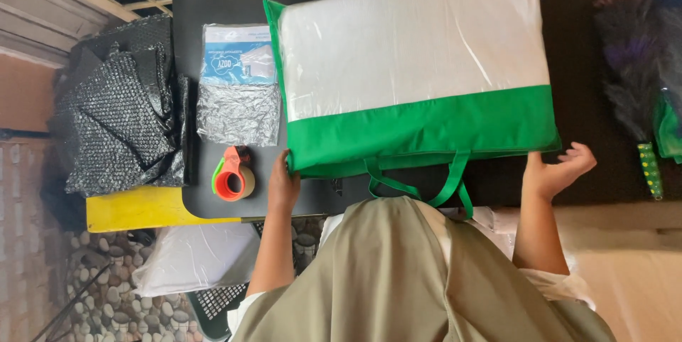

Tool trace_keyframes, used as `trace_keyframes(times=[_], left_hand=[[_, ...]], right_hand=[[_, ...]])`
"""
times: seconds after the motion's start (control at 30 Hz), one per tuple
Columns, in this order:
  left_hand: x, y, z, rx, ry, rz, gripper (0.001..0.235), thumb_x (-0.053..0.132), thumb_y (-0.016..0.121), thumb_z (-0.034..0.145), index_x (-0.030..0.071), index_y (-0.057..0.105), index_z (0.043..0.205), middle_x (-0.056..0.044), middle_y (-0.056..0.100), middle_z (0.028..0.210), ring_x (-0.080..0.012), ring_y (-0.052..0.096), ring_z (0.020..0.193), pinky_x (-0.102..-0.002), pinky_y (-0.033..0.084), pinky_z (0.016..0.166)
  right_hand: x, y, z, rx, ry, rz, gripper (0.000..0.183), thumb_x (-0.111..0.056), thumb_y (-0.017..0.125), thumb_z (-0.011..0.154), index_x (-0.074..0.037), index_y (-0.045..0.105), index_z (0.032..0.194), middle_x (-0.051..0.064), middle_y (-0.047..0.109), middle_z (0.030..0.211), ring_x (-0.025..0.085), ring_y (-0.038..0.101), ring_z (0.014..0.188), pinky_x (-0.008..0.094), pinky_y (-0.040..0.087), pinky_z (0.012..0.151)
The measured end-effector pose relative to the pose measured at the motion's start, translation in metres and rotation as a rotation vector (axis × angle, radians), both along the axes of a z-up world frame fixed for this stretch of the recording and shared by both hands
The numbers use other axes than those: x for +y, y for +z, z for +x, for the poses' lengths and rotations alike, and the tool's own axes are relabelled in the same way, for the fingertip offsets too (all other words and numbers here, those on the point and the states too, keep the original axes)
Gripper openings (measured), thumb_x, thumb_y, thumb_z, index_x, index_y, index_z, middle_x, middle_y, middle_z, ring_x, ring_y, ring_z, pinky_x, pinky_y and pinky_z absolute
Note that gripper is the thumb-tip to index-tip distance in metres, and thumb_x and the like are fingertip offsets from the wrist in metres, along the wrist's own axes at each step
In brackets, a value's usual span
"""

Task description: The person uses a feather duster to wipe a green reusable shopping bag, then places a white bubble-wrapped item and a small packaged item inside the bag. They adjust the contents and wipe the exterior of the bag again.

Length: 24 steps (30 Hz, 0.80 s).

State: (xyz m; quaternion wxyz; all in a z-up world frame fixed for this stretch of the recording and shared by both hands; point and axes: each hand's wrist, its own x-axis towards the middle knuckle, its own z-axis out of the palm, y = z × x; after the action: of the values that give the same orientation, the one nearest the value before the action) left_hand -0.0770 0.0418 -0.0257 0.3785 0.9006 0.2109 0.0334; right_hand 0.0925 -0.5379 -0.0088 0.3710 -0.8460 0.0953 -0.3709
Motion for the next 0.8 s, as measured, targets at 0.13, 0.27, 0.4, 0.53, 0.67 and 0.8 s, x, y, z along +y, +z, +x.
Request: trace_keyframes(times=[0.13, 0.27, 0.4, 0.53, 0.67, 0.8], left_hand=[[-0.020, -0.002, 0.009, -0.086, -0.085, 0.079, 0.067, 0.014, 0.061, 0.097, 0.022, 0.035, 0.157, -0.020, 0.039, 0.162, -0.0420, 0.044, 0.145, -0.053, 0.047, 0.100], [-0.024, -0.005, 0.034, -0.050, -0.041, 0.177, 0.077, 0.001, 0.058, 0.080, 0.033, 0.052, 0.151, -0.009, 0.057, 0.134, -0.0405, 0.065, 0.099, -0.049, 0.046, 0.063], [-0.024, -0.011, 0.047, -0.059, -0.091, 0.162, 0.083, -0.002, 0.056, 0.078, 0.035, 0.051, 0.152, -0.013, 0.054, 0.140, -0.0439, 0.061, 0.118, -0.050, 0.050, 0.080], [-0.049, -0.004, 0.052, 0.071, -0.294, -0.001, 0.099, -0.010, 0.048, 0.076, 0.042, 0.036, 0.159, -0.022, 0.038, 0.161, -0.0497, 0.048, 0.136, -0.053, 0.050, 0.089], [-0.065, 0.032, 0.047, 0.141, -0.464, -0.207, 0.096, 0.003, 0.058, 0.079, 0.039, 0.028, 0.162, -0.019, 0.020, 0.172, -0.0403, 0.033, 0.153, -0.049, 0.044, 0.104], [-0.021, 0.023, 0.042, -0.071, -0.457, -0.349, 0.070, 0.045, 0.070, 0.090, 0.025, 0.048, 0.154, -0.018, 0.037, 0.165, -0.0345, 0.039, 0.151, -0.051, 0.034, 0.119]], right_hand=[[0.025, 0.017, 0.004, -0.070, 0.340, -0.284, 0.055, 0.013, 0.060, 0.065, 0.004, 0.070, 0.118, 0.021, 0.051, 0.116, 0.042, 0.054, 0.103, 0.054, 0.045, 0.091], [0.022, 0.014, 0.028, -0.121, 0.358, -0.209, 0.020, 0.014, 0.070, 0.084, 0.006, 0.079, 0.100, 0.018, 0.066, 0.095, 0.037, 0.065, 0.089, 0.046, 0.051, 0.078], [0.001, 0.046, 0.035, -0.205, 0.380, -0.420, 0.038, 0.013, 0.061, 0.074, 0.005, 0.085, 0.102, 0.017, 0.065, 0.094, 0.038, 0.061, 0.084, 0.050, 0.045, 0.081], [-0.041, 0.041, 0.032, -0.146, 0.300, -0.557, 0.036, 0.007, 0.065, 0.075, 0.001, 0.085, 0.104, 0.015, 0.064, 0.092, 0.039, 0.057, 0.091, 0.049, 0.048, 0.085], [-0.067, 0.039, 0.035, 1.131, 0.320, -0.608, 0.042, -0.035, 0.074, 0.092, -0.027, 0.075, 0.134, 0.016, 0.065, 0.145, 0.044, 0.058, 0.129, 0.063, 0.045, 0.098], [-0.024, 0.068, 0.049, 1.081, 0.453, -0.549, 0.057, -0.026, 0.067, 0.090, -0.013, 0.068, 0.146, 0.008, 0.071, 0.136, 0.036, 0.069, 0.109, 0.048, 0.052, 0.093]])
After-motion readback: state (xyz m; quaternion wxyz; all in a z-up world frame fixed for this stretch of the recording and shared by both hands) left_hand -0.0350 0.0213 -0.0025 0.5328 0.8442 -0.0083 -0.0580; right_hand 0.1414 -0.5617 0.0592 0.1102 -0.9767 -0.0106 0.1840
